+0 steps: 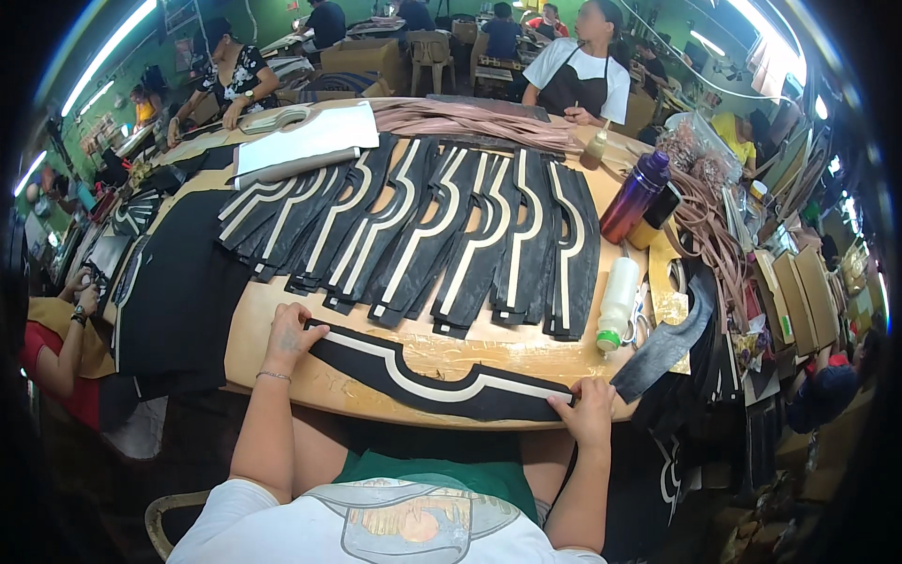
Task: The person trims a black shoe part with a white stripe using scissors, then applies glue from a bottle to the edges of the part. They repeat the gluing process on multiple similar parts laid out on the table.
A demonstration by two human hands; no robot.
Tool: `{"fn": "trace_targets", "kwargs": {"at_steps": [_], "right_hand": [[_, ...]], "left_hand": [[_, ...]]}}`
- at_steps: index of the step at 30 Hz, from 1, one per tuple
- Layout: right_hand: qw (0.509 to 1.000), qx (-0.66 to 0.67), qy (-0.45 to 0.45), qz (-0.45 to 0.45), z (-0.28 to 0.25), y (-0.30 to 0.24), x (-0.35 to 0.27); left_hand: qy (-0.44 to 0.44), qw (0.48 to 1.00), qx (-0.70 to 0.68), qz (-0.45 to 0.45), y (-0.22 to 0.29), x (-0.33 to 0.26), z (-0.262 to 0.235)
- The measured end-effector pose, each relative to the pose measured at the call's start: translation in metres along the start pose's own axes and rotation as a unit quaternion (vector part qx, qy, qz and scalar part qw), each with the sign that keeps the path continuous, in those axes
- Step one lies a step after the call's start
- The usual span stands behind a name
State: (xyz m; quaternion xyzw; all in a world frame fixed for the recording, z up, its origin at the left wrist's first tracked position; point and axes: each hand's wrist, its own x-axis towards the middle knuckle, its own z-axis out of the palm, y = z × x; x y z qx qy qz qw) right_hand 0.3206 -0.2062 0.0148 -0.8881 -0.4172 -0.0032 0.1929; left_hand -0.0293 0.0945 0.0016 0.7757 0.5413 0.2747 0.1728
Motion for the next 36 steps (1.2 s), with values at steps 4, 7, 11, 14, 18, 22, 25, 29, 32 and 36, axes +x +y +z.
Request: {"fn": "trace_targets", "kwargs": {"at_steps": [4,7,11,14,18,22,25,29,32,36], "right_hand": [[0.999,0.019,-0.030,-0.003,-0.002,0.000,-0.003],[0.949,0.297,-0.066,0.088,0.005,0.010,-0.001],[0.845,0.527,-0.054,0.072,0.001,-0.005,0.004],[0.840,0.535,-0.015,0.086,0.009,0.003,0.009],[0.813,0.573,0.014,0.105,-0.006,0.010,0.014],[0.848,0.522,0.016,0.084,-0.013,0.018,0.025],[0.939,0.336,0.019,0.069,-0.008,0.017,0.029],[0.991,-0.012,0.128,-0.034,0.001,-0.008,0.023],[0.977,0.017,0.125,-0.170,0.015,-0.037,0.017],[0.938,0.150,-0.057,-0.309,0.041,-0.108,0.007]], "left_hand": [[-0.092,0.992,-0.062,-0.059,0.002,0.006,-0.008],[-0.172,0.977,-0.106,-0.073,-0.005,0.013,-0.010],[-0.171,0.961,-0.208,-0.061,-0.003,0.000,-0.016],[-0.199,0.935,-0.283,-0.077,0.001,-0.006,-0.027],[-0.245,0.838,-0.460,-0.163,0.022,-0.017,-0.053],[-0.273,0.865,-0.395,-0.147,0.018,-0.026,-0.046],[-0.256,0.935,-0.239,-0.064,0.005,-0.038,-0.023],[-0.247,0.944,-0.210,-0.060,0.007,-0.043,-0.020],[-0.228,0.951,-0.208,-0.024,0.005,-0.051,-0.021],[-0.169,0.948,-0.269,0.013,0.003,-0.065,-0.020]]}}
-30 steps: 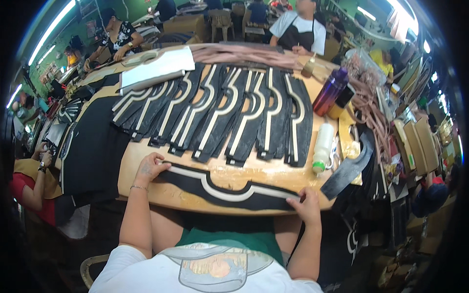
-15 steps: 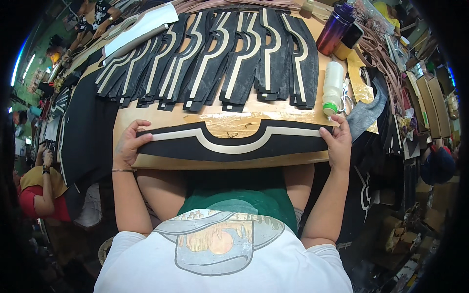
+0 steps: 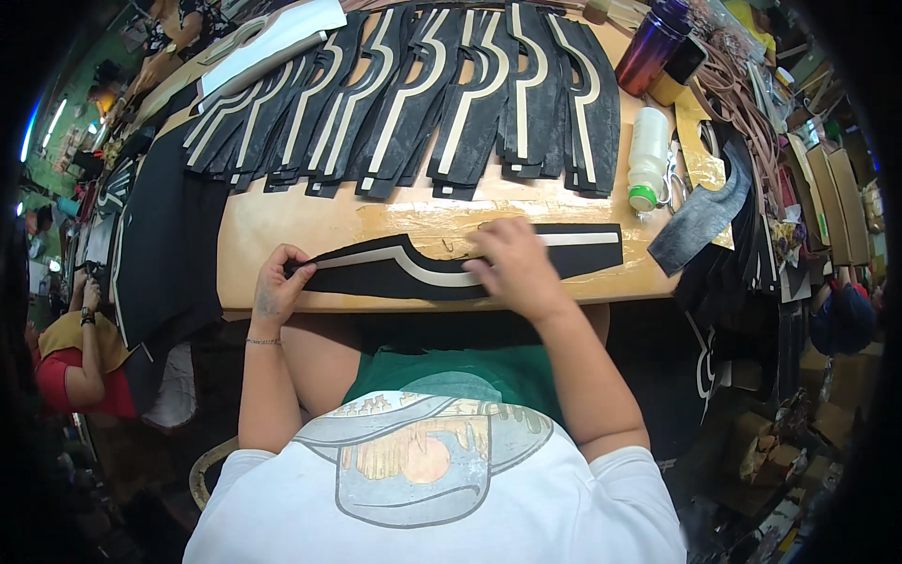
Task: The person trims a black shoe part with a white stripe using scissors, then applies glue from a bottle to the edges of the part. They repeat the gluing process on multiple similar parts laid out on the table.
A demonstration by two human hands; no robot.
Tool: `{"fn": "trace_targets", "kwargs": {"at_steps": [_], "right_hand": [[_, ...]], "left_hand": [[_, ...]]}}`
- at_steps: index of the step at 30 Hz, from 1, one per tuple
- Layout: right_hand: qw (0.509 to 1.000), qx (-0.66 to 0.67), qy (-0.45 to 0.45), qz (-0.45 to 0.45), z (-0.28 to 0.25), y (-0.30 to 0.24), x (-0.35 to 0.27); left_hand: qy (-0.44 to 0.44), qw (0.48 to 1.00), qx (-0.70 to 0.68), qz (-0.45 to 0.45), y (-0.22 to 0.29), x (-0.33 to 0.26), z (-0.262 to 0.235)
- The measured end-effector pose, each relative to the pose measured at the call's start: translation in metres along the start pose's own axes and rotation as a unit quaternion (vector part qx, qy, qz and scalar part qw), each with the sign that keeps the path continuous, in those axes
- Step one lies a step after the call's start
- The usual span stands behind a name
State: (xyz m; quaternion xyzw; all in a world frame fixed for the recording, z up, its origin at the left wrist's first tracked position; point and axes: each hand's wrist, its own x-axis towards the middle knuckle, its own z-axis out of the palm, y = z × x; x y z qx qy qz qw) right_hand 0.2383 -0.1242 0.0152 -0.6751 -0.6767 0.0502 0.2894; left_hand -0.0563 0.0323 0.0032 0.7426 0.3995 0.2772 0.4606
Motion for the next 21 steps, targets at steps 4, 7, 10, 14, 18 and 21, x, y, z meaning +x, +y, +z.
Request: {"fn": "trace_targets", "kwargs": {"at_steps": [4,7,10,14,18,21], "right_hand": [[0.991,0.025,-0.128,0.041,0.011,-0.006,0.016],[0.986,0.103,-0.128,0.037,0.016,0.003,0.018],[0.986,0.068,-0.145,0.040,0.023,0.005,0.018],[0.991,0.026,-0.130,0.022,0.019,-0.002,0.017],[0.990,-0.029,-0.140,-0.017,0.014,-0.003,0.017],[0.987,-0.071,-0.132,-0.056,0.014,-0.002,0.017]], "left_hand": [[0.019,0.997,-0.022,0.067,-0.012,-0.005,0.008],[0.119,0.976,0.080,0.162,-0.014,-0.004,0.013],[0.250,0.878,0.309,0.266,0.019,-0.014,0.039],[0.004,0.873,0.270,0.407,0.048,-0.028,0.096],[-0.069,0.851,0.396,0.338,0.043,-0.036,0.137],[-0.090,0.861,0.382,0.323,0.044,-0.034,0.135]]}}
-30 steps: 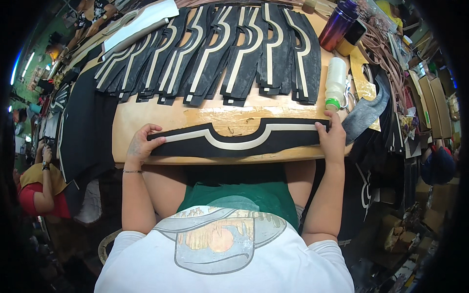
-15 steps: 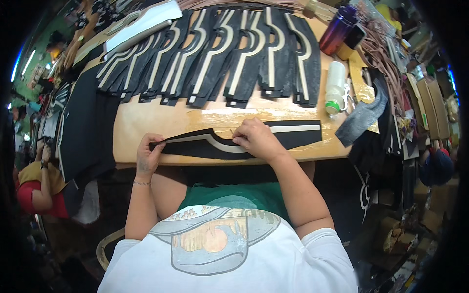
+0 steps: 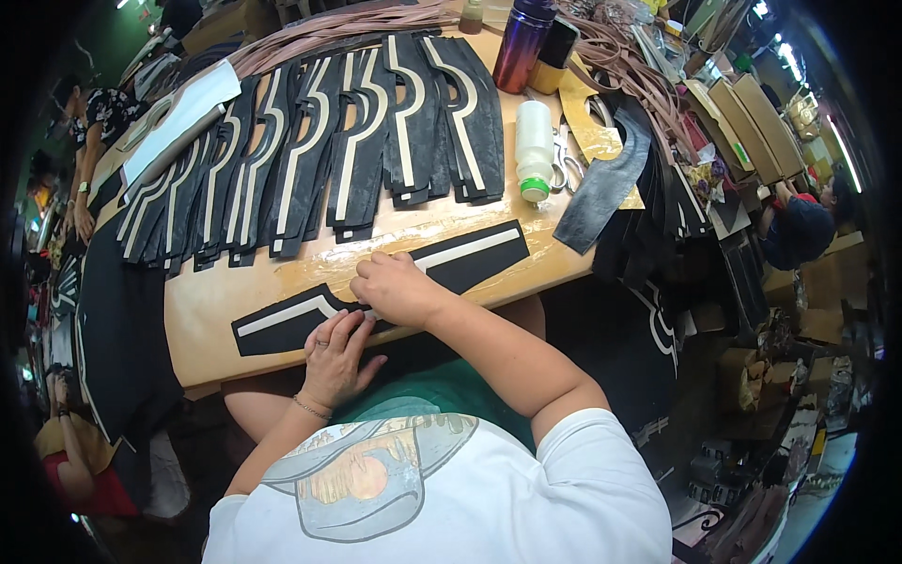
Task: The person trims a black shoe part with a white stripe using scissors, then applies glue from a bottle to the edges of the part. They repeat the gluing process on multiple similar parts laid out on the table.
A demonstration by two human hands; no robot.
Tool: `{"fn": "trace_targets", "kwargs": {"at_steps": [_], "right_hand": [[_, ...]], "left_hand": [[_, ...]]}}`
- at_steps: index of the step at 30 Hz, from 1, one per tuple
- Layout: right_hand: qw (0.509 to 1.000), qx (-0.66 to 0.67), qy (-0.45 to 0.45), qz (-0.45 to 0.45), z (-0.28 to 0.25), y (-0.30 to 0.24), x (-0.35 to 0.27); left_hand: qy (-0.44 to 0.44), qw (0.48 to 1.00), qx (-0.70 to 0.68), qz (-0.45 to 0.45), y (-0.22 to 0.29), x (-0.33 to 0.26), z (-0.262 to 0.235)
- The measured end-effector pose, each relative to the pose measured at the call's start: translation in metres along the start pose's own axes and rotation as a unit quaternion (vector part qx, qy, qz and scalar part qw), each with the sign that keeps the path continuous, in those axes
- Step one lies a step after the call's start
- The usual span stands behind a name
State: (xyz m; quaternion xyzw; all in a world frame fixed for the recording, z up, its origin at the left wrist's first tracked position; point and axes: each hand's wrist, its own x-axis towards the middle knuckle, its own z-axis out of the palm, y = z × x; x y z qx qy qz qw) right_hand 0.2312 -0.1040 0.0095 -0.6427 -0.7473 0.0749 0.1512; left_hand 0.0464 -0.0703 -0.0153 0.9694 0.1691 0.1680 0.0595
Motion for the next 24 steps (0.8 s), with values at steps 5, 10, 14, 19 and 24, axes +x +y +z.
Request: {"fn": "trace_targets", "kwargs": {"at_steps": [5,10,14,19,24], "right_hand": [[0.998,0.007,0.067,-0.012,0.008,0.005,0.005],[0.985,0.014,0.165,0.039,-0.044,0.032,-0.007],[0.964,0.122,0.175,0.157,-0.091,0.035,-0.065],[0.981,0.066,0.131,0.131,-0.073,0.034,-0.078],[0.989,0.020,0.053,0.137,-0.034,0.042,-0.035]], "left_hand": [[0.006,1.000,0.006,-0.005,0.000,-0.002,-0.002],[0.009,0.999,-0.051,0.009,-0.004,0.001,-0.004],[0.076,0.984,-0.158,0.039,-0.003,-0.015,-0.010],[-0.116,0.848,-0.506,-0.106,0.008,-0.028,-0.014],[-0.216,0.637,-0.681,-0.288,0.009,-0.028,0.001]]}}
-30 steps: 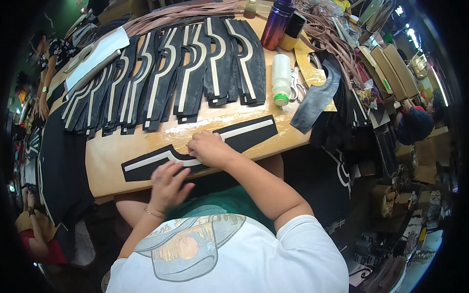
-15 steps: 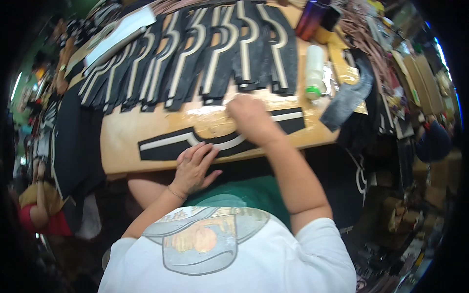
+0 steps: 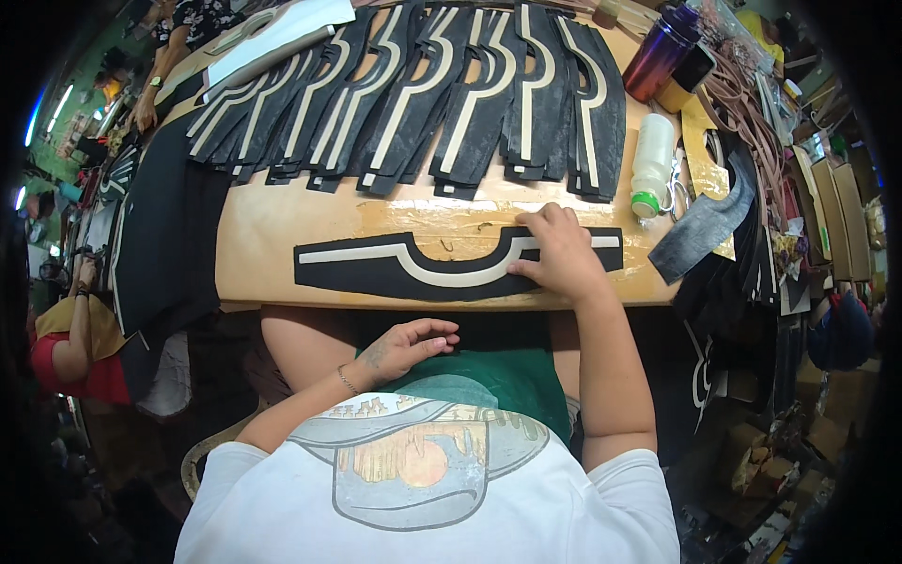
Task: The person trims a black shoe part with a white stripe using scissors, then applies glue from a bottle to the edges of the part. They repeat the gluing process on multiple similar parts laid out on the table.
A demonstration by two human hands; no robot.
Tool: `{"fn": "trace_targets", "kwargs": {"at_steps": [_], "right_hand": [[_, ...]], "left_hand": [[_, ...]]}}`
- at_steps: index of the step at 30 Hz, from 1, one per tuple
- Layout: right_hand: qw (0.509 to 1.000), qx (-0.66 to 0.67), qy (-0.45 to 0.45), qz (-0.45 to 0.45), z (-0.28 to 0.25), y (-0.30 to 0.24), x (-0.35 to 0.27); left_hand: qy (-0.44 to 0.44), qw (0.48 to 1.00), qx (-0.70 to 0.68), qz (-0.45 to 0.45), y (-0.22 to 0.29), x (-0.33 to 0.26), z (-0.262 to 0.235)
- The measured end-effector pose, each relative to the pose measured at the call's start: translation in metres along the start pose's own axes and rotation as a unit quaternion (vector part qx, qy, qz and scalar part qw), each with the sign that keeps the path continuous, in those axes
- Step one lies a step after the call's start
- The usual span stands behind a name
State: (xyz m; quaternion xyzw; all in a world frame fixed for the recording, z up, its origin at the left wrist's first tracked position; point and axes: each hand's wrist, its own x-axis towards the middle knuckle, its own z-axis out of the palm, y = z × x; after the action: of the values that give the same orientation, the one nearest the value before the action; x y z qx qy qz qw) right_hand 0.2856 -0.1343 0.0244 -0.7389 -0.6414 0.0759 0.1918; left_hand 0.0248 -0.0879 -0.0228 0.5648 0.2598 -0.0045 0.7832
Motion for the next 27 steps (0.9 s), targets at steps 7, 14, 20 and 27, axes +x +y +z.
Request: {"fn": "trace_targets", "kwargs": {"at_steps": [7,14,20,27], "right_hand": [[0.989,-0.041,-0.145,-0.009,-0.014,0.011,0.024],[0.929,0.322,-0.163,-0.081,-0.052,-0.023,-0.005],[0.899,0.411,-0.151,-0.035,-0.059,-0.030,-0.033],[0.912,0.028,0.271,0.306,-0.071,0.190,-0.027]], "left_hand": [[-0.013,0.978,-0.192,-0.081,-0.002,0.004,-0.002],[-0.071,0.957,-0.280,-0.003,0.002,0.007,0.002],[0.052,0.880,-0.421,0.213,0.037,-0.004,0.008],[0.181,0.913,-0.225,0.289,0.083,-0.036,0.011]]}}
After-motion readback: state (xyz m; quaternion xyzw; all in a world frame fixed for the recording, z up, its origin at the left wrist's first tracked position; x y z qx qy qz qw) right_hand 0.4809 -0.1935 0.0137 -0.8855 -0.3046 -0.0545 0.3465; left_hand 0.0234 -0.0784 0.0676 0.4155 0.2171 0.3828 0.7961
